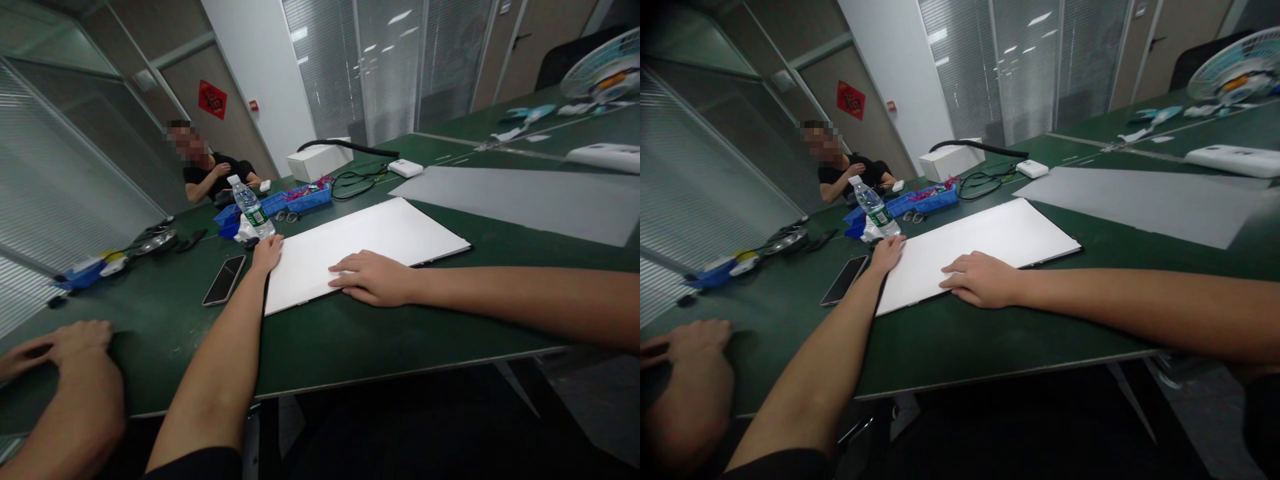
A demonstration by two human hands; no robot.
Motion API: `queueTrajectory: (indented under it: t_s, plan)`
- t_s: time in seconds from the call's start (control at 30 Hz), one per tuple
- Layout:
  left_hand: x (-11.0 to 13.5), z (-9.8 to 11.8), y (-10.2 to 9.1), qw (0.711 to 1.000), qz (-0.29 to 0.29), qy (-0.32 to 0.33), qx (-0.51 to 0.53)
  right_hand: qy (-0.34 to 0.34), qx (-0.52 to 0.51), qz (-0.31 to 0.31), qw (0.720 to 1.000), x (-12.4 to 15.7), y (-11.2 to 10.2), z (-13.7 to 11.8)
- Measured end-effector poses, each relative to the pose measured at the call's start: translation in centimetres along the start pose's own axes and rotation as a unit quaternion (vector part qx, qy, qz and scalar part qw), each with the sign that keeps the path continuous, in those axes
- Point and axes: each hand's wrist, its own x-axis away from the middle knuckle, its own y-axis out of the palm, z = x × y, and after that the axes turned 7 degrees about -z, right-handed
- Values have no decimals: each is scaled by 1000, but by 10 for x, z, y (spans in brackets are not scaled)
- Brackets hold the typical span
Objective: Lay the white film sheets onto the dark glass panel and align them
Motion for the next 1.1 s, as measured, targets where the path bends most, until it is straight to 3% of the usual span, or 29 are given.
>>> queueTrajectory:
  t_s: [0.17, 0.93, 1.03, 1.1]
  plan:
    - [-2, -2, 1, 1000, 7, 0, 13, -51, -16, 2, 999, 1, 1, 1]
    - [2, 3, -1, 1000, 0, -18, -23, -29, -47, -47, 997, 0, -3, -3]
    - [4, 8, -3, 999, -7, -18, -43, -17, -58, -23, 998, -2, -11, 12]
    - [5, 11, -4, 998, -11, -15, -52, 32, -40, 12, 999, 1, -21, 36]
